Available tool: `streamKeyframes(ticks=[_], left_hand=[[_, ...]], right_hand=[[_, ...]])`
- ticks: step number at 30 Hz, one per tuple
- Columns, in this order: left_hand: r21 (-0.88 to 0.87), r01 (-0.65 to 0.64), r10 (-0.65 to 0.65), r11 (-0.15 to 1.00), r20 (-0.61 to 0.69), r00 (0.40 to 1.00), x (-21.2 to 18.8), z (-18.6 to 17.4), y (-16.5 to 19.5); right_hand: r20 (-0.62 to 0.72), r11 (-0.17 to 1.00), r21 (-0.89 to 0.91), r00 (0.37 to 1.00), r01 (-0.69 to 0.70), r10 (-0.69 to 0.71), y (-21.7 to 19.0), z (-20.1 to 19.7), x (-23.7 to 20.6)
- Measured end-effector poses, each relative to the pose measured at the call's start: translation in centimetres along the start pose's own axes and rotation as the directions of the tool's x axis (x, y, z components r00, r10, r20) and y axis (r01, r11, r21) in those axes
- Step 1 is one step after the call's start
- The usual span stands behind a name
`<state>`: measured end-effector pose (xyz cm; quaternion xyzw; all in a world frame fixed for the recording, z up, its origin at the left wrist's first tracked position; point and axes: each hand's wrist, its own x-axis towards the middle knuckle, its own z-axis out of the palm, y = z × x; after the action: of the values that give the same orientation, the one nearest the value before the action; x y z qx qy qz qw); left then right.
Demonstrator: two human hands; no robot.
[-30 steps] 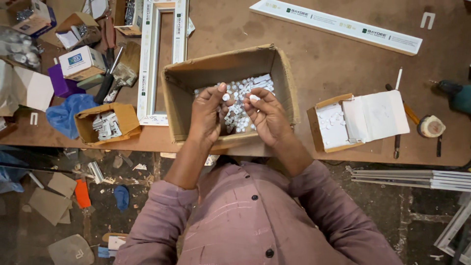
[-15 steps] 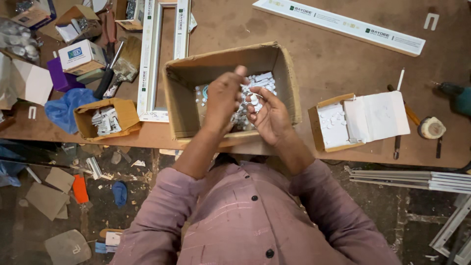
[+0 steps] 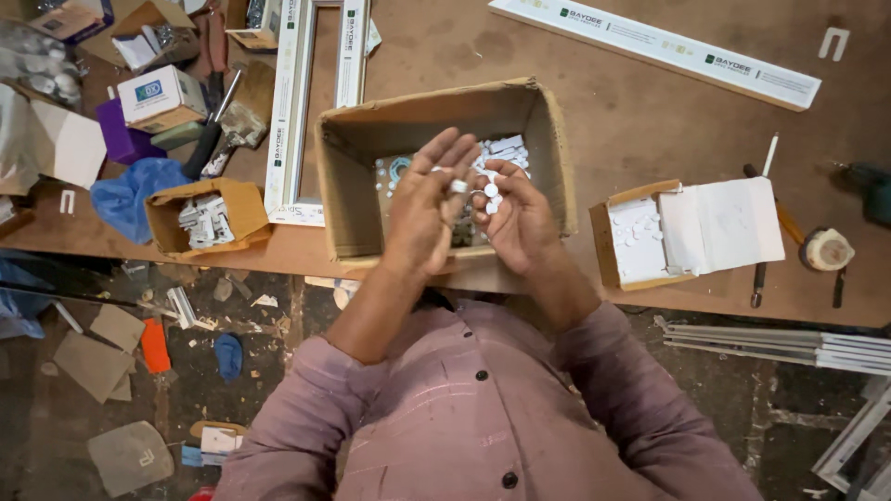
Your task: The person stands at a workbench and sorts small white plastic components from a large cardboard box, picking pieces one at a time and placing them into a smaller open box beside it. They occasionally pick up several pieces in a hand and continue transferring them between the boxes.
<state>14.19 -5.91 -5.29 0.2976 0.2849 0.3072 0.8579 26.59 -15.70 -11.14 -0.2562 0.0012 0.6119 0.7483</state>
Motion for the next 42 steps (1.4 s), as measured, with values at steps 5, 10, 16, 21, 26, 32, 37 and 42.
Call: streamKeyframes(ticks=[5,10,16,21,26,32,37,42], left_hand=[[0.211,-0.063,0.043,0.976,0.098,0.994,-1.0,2.4,0.1],[0.283,-0.140,0.126,0.949,0.066,0.990,-0.7,1.8,0.8],[0.550,-0.118,0.029,0.827,0.168,0.985,-0.4,1.4,1.1],[0.649,-0.324,0.199,0.688,0.260,0.945,3.3,-1.5,2.6],[0.915,-0.288,0.085,0.282,0.276,0.958,9.3,-5.3,1.9],[0.942,-0.109,-0.361,-0.318,-0.014,0.932,13.3,-7.7,-1.4],[0.760,-0.352,-0.476,-0.546,0.065,0.877,15.5,-8.1,-3.4],[0.648,-0.423,-0.490,-0.633,0.087,0.867,16.3,-7.9,-3.5]], right_hand=[[0.027,0.999,0.044,0.999,-0.031,0.030,-0.2,0.5,0.0],[-0.019,0.999,0.013,0.999,-0.032,0.032,-0.2,0.4,-0.2],[-0.038,0.999,0.043,0.999,-0.022,0.023,-0.1,0.4,0.0],[0.024,0.996,0.037,0.997,0.076,-0.077,-1.8,-0.5,-1.5],[-0.246,0.958,0.011,0.929,0.287,-0.276,-7.9,-3.2,-6.8],[-0.417,0.807,-0.353,0.692,0.474,-0.589,-13.7,-10.7,-10.7],[-0.348,0.273,-0.937,0.625,-0.217,-0.699,-13.7,-15.6,-10.9],[-0.123,-0.376,-0.798,0.739,-0.470,-0.663,-11.5,-15.1,-9.2]])
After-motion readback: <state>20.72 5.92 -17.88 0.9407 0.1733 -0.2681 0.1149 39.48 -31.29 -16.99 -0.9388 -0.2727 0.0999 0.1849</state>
